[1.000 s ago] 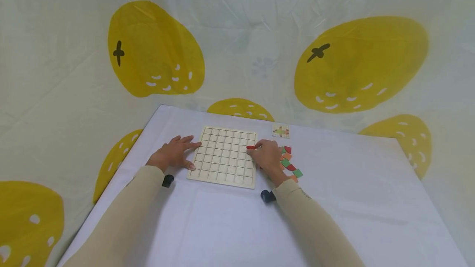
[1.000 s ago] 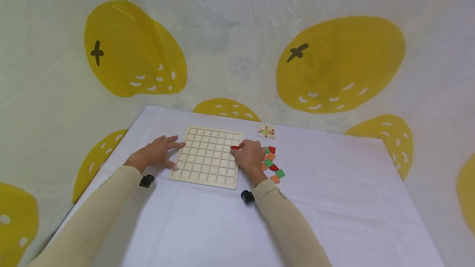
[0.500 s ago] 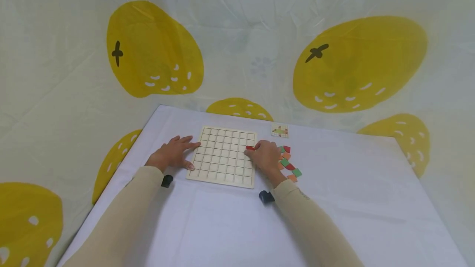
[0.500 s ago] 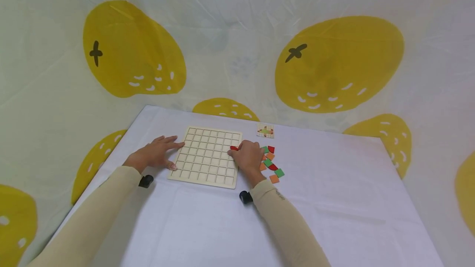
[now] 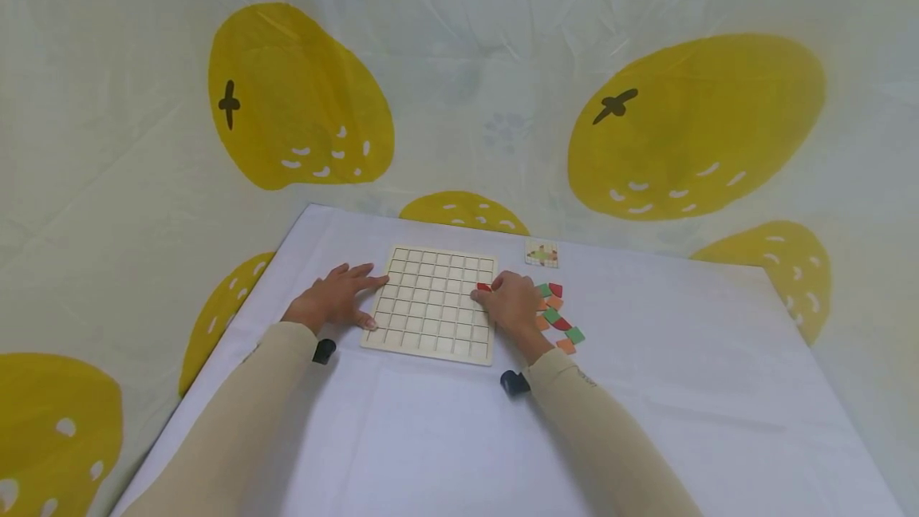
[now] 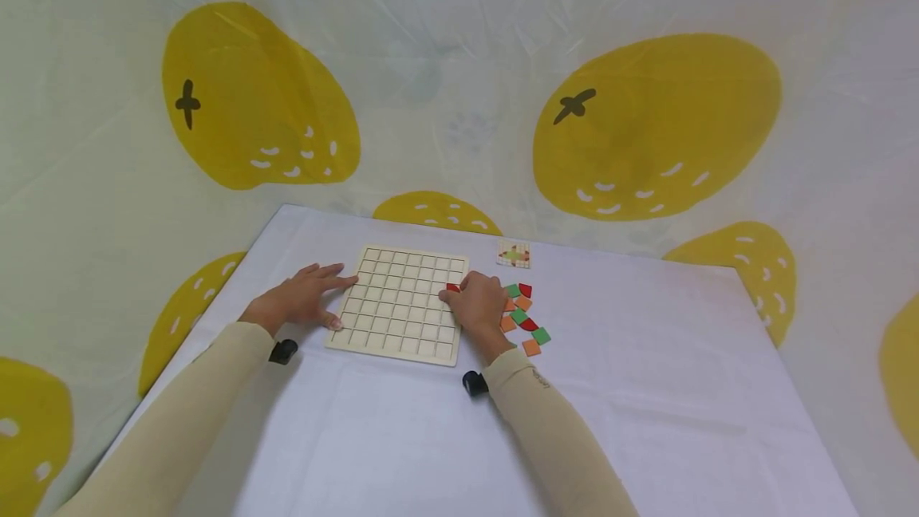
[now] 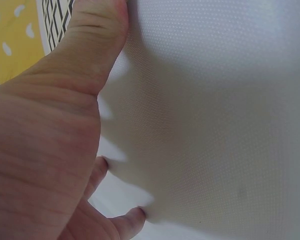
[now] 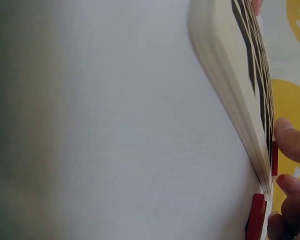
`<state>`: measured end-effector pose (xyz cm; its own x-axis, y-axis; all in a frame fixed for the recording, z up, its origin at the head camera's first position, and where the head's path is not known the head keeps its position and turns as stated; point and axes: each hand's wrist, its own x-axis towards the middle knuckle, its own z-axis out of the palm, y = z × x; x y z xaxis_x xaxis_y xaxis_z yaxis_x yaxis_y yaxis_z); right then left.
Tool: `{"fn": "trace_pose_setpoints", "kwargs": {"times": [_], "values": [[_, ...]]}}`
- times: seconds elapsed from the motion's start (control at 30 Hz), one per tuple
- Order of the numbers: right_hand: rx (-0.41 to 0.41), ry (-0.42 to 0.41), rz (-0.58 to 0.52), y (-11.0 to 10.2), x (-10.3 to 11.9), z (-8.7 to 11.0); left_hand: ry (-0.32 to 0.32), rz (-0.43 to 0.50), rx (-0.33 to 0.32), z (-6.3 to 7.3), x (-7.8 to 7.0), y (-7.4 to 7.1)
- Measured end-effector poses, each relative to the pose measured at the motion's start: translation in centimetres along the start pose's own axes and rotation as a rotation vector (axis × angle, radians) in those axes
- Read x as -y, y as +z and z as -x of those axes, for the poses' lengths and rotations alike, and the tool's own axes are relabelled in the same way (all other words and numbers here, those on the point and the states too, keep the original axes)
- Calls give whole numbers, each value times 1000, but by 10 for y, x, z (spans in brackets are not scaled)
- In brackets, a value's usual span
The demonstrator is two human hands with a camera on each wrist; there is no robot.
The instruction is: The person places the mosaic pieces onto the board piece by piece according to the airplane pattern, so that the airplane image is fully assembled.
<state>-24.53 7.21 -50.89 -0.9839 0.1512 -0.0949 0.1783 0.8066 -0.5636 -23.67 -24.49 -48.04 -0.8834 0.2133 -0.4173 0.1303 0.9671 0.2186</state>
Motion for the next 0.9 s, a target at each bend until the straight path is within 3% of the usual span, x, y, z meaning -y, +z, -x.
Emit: {"fn": "trace_pose_setpoints", "kwargs": {"times": [0.23, 0.43, 0.63, 0.9], "values": [[2, -60, -76, -1, -8, -3, 4, -12, -5, 0, 0, 0], [29, -38, -108, 2, -7, -4, -2, -11, -3, -2, 2, 2], [-1, -40, -103, 5, -4, -3, -4, -8, -2, -2, 3, 3], [27, -186, -67, 4, -3, -8, -7, -5, -1, 1, 0, 1]]}}
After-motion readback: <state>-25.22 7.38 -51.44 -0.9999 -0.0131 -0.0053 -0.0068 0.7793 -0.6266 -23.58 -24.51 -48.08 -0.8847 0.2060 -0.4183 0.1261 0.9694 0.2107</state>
